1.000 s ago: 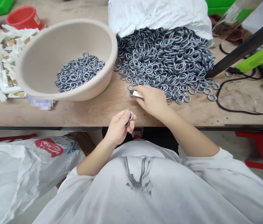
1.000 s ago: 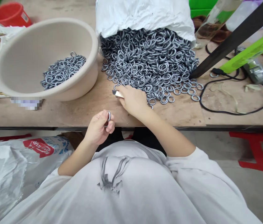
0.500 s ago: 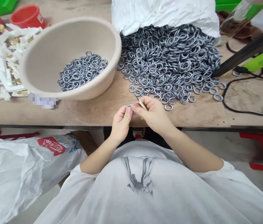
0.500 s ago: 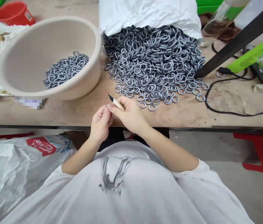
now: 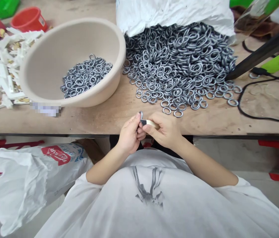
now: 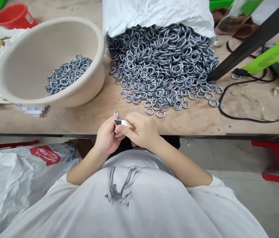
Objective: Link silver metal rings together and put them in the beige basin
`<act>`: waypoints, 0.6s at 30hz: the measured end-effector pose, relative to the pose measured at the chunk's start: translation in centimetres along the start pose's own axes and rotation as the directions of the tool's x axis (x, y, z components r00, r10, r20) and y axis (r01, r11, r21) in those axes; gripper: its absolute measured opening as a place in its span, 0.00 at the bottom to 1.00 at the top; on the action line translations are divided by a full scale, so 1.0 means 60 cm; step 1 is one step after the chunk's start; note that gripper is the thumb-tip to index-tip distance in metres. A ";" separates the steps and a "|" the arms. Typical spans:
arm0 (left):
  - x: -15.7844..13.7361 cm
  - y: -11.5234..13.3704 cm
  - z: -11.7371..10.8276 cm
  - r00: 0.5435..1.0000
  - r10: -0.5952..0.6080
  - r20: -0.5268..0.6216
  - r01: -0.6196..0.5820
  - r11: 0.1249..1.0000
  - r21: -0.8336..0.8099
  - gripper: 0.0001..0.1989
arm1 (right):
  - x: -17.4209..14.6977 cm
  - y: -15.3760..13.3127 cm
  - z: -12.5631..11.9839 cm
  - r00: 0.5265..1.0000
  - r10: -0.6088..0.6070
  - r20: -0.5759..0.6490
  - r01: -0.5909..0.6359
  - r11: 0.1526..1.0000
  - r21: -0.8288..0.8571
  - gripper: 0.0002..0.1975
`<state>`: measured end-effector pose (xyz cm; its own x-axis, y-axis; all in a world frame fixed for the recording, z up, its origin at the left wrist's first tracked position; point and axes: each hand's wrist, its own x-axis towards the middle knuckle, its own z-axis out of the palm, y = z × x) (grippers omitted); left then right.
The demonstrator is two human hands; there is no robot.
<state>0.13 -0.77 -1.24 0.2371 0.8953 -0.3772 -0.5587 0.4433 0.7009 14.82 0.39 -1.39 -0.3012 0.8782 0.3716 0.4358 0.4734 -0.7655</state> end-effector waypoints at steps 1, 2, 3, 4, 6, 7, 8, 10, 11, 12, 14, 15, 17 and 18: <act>0.001 -0.001 0.000 1.000 0.002 -0.014 -0.002 1.000 -0.005 0.25 | -0.003 0.000 0.000 1.000 -0.017 0.007 0.018 0.999 -0.041 0.24; 0.001 -0.002 0.001 1.000 0.003 -0.019 -0.003 1.000 -0.004 0.24 | -0.005 0.000 0.001 1.000 -0.029 0.009 0.029 0.997 -0.073 0.24; 0.002 -0.002 0.001 1.000 0.005 -0.018 -0.005 1.000 -0.002 0.24 | -0.006 0.000 0.002 0.999 -0.037 0.009 0.038 0.995 -0.096 0.24; 0.002 -0.002 0.002 1.000 0.007 -0.013 -0.007 1.000 0.004 0.24 | -0.006 0.000 0.004 0.999 -0.046 0.008 0.046 0.993 -0.111 0.24; 0.002 -0.002 0.002 1.000 0.011 -0.005 -0.011 1.000 0.016 0.24 | -0.007 0.002 0.007 0.999 -0.053 0.007 0.053 0.991 -0.123 0.24; 0.002 -0.002 0.003 1.000 0.012 -0.005 -0.012 1.000 0.023 0.24 | -0.007 0.004 0.008 0.999 -0.050 0.012 0.051 0.992 -0.115 0.25; 0.001 -0.002 0.003 1.000 0.010 -0.001 -0.010 0.999 0.031 0.24 | -0.007 0.007 0.009 0.999 -0.034 0.013 0.035 0.994 -0.100 0.25; -0.003 -0.003 0.004 0.999 0.002 0.038 -0.005 0.998 0.056 0.25 | -0.002 0.017 0.007 0.999 0.043 -0.022 -0.044 0.997 -0.062 0.26; -0.006 -0.003 0.005 0.997 -0.009 0.073 0.004 0.997 0.074 0.25 | 0.003 0.024 0.004 0.993 0.097 -0.063 -0.100 0.994 -0.050 0.26; -0.009 -0.003 0.005 0.993 -0.026 0.112 0.016 0.996 0.090 0.25 | 0.009 0.030 0.000 0.982 0.155 -0.112 -0.161 0.986 -0.052 0.27; -0.014 -0.002 0.004 0.986 -0.055 0.159 0.038 0.993 0.109 0.25 | 0.029 0.039 -0.010 0.952 0.240 -0.188 -0.265 0.957 -0.120 0.26; -0.015 0.000 0.002 0.987 -0.060 0.149 0.044 0.993 0.106 0.25 | 0.041 0.040 -0.015 0.950 0.255 -0.178 -0.289 0.936 -0.199 0.24; -0.015 0.006 -0.006 0.996 -0.038 0.086 0.030 0.995 0.092 0.21 | 0.068 0.036 -0.019 0.964 0.253 -0.087 -0.267 0.881 -0.390 0.17; -0.014 0.010 -0.010 0.999 -0.016 0.051 0.012 0.996 0.091 0.19 | 0.083 0.032 -0.018 0.969 0.245 -0.026 -0.227 0.848 -0.479 0.15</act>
<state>-0.89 -1.27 -0.87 0.2863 0.8890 -0.3574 -0.4813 0.4560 0.7486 15.09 5.72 -0.43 -0.1632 0.9688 0.1863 0.8441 0.2349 -0.4820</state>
